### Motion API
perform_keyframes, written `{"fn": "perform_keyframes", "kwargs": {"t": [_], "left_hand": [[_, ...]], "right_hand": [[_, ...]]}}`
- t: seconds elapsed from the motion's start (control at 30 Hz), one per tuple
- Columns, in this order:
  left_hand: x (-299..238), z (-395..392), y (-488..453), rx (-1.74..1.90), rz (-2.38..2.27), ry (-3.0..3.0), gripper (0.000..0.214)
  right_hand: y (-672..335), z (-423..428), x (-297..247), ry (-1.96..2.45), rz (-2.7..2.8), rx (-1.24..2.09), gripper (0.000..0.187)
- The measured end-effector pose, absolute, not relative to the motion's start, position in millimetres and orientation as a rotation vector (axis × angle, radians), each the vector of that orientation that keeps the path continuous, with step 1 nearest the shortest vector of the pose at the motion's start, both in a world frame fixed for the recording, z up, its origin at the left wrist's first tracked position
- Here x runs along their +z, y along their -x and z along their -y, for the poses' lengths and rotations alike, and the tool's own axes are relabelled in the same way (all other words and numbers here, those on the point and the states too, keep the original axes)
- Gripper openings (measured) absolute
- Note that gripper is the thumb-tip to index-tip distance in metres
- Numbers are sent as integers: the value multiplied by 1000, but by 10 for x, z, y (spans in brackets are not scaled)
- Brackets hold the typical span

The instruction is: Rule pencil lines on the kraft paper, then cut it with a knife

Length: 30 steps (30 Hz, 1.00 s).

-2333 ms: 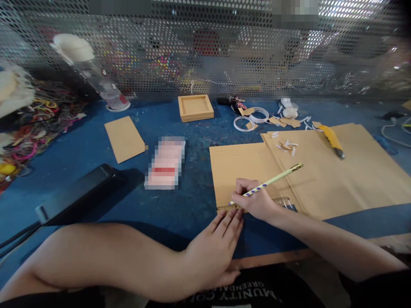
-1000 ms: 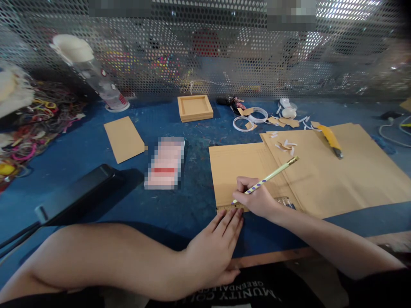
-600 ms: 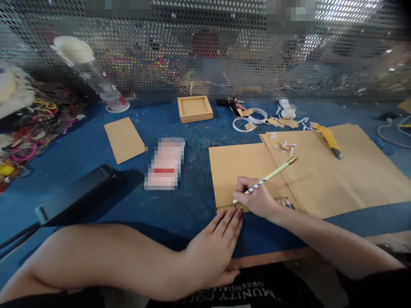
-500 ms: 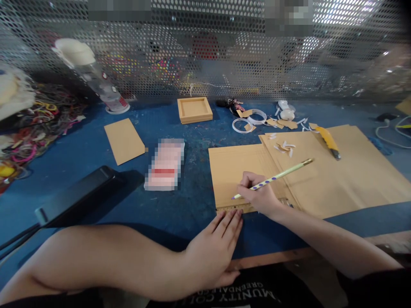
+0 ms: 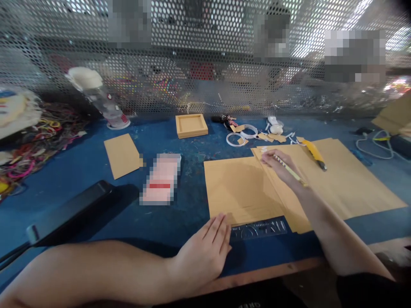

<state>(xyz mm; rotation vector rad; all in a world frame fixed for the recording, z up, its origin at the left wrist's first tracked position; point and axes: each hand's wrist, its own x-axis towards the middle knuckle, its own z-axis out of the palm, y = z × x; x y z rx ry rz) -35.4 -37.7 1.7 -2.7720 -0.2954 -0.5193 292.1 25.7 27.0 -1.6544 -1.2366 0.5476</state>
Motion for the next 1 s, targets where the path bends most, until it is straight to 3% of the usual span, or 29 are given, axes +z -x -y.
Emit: {"fn": "perform_keyframes", "kwargs": {"t": [0.33,0.57,1.0], "left_hand": [[-94,307,349,-404,149,2813,31],[-7,261,339,-342,87,2825,32],[166,-49,331,-506,68,2858,25]], "right_hand": [[-2991,-195,221,1646,1135,875,30],[-3055,-217,119,1703,1356,711,15],[-3153,-284,220,1783,1586,636,13]]}}
